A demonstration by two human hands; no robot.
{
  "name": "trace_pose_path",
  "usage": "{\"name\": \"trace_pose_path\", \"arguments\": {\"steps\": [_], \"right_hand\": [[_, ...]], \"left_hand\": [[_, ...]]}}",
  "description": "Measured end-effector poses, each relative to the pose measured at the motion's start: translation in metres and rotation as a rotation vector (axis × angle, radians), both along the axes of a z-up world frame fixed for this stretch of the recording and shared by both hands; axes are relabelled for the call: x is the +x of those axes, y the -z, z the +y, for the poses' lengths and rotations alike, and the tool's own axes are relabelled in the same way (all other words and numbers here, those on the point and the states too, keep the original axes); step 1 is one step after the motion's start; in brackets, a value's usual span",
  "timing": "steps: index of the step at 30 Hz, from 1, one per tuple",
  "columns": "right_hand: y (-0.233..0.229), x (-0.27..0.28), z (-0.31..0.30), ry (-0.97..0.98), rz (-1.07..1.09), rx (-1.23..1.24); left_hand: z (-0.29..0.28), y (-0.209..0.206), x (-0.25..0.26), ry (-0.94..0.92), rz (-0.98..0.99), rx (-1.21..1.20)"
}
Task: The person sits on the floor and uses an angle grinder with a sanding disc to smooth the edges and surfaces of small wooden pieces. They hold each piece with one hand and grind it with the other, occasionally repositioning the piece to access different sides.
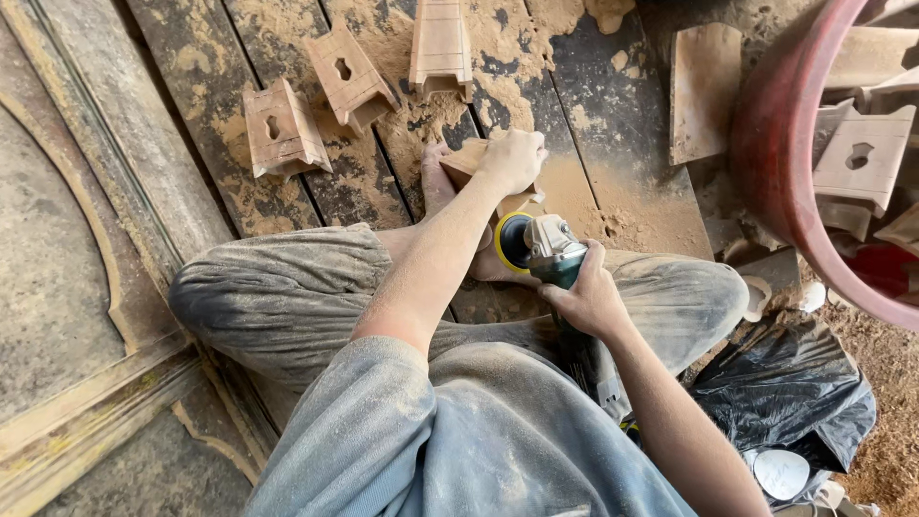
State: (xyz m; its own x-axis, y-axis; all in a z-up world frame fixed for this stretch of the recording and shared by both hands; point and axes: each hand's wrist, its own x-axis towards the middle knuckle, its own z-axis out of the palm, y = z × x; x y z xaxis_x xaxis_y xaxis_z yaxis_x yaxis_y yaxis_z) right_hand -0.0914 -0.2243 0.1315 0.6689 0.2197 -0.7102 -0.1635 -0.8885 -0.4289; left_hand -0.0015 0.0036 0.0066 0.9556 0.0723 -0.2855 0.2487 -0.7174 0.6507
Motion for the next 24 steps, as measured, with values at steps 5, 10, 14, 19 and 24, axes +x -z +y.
{"name": "trace_pose_path", "arguments": {"steps": [5, 10, 14, 19, 24], "right_hand": [[-0.014, -0.002, 0.001, 0.017, 0.026, 0.018], [-0.022, -0.004, 0.006, 0.009, 0.023, 0.036], [-0.003, -0.005, -0.004, 0.017, 0.025, 0.020], [-0.032, -0.003, -0.017, 0.098, -0.019, 0.063], [-0.025, 0.001, -0.048, 0.252, -0.045, 0.052]], "left_hand": [[-0.007, 0.010, -0.004, -0.002, 0.018, -0.005], [-0.011, 0.014, 0.000, -0.008, 0.019, 0.030], [-0.005, 0.010, -0.001, 0.022, 0.000, 0.014], [0.014, -0.014, -0.010, 0.073, -0.038, -0.063], [0.050, -0.008, -0.003, 0.058, -0.037, 0.080]]}}
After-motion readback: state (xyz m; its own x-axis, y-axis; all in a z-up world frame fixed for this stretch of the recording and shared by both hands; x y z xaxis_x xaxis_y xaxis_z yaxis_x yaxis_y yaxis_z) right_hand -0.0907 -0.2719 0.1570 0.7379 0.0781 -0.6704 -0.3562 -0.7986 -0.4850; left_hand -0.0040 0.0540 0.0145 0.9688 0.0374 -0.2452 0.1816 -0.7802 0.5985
